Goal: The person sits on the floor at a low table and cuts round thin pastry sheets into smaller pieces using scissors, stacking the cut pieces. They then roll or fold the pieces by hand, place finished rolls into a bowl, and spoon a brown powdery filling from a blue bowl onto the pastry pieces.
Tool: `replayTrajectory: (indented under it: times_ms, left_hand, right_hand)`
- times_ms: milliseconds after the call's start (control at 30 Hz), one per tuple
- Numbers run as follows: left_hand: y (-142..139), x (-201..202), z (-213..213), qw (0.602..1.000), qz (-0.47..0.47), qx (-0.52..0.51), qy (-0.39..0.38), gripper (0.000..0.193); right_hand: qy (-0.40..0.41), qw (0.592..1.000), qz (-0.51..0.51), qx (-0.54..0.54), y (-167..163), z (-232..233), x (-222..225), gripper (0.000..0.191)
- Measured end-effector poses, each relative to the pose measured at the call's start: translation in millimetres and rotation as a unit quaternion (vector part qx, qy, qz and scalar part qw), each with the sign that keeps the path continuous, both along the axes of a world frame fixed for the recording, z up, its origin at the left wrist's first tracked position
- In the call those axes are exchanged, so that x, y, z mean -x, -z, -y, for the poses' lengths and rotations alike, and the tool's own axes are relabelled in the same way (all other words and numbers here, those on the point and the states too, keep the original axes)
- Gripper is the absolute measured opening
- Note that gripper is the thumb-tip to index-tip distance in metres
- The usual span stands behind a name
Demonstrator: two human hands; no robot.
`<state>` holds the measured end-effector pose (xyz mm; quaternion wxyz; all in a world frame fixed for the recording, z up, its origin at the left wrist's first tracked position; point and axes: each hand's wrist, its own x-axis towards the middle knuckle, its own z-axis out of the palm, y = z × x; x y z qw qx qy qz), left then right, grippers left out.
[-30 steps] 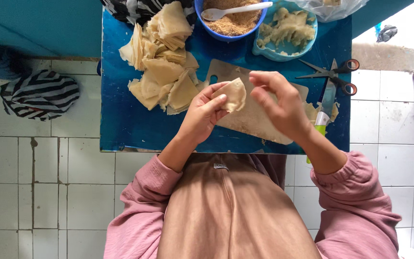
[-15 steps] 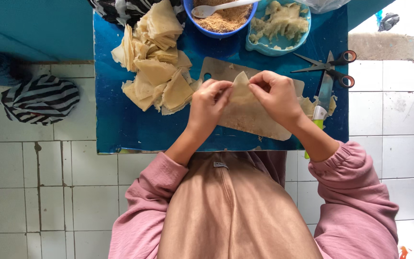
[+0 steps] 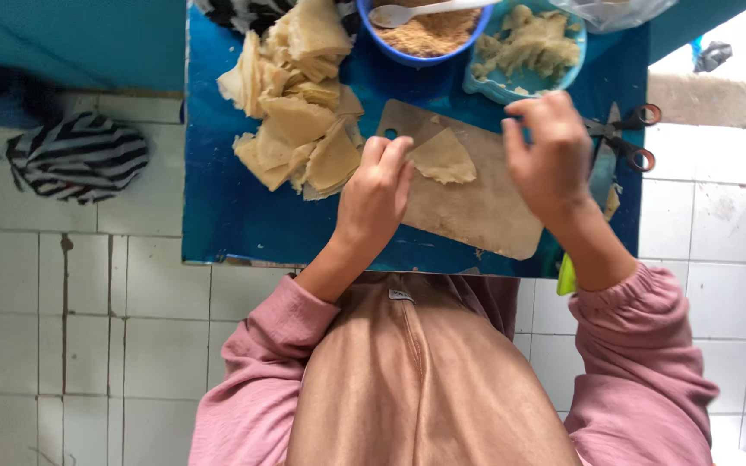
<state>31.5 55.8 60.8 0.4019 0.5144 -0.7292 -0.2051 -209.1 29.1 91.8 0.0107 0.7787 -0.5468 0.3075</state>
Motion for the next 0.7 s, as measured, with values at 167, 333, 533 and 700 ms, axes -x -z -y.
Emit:
replayTrajectory:
  times_ms: [167, 333, 533, 700]
  left_hand:
    - [-3.6, -56.0, -3.6, 0.990, 0.037, 0.016, -0.133, 0.014]
    - [14.2, -90.3, 7.8, 0.987, -0.013, -0.019, -0.158, 0.014]
    - [20.6, -102.2, 12.0, 0.986, -0.037, 0.017, -0.164, 0.017]
    - [16.5, -108.4, 15.2, 0.986, -0.080, -0.026, -0.147, 0.018]
  right_hand:
    - [-0.071, 0.990, 0.092, -0.079, -14.9, 5.4, -24.5, 0.007]
    - [-0.223, 0.949, 0.138, -0.173, -1.1, 25.3, -102.9, 0.007]
    - [-0.237, 0.959, 0.141, -0.064, 7.0, 70.6, -180.5, 0.024]
    - [-0.271, 0.959, 0.084, 0.026, 8.6, 92.9, -206.2, 0.023]
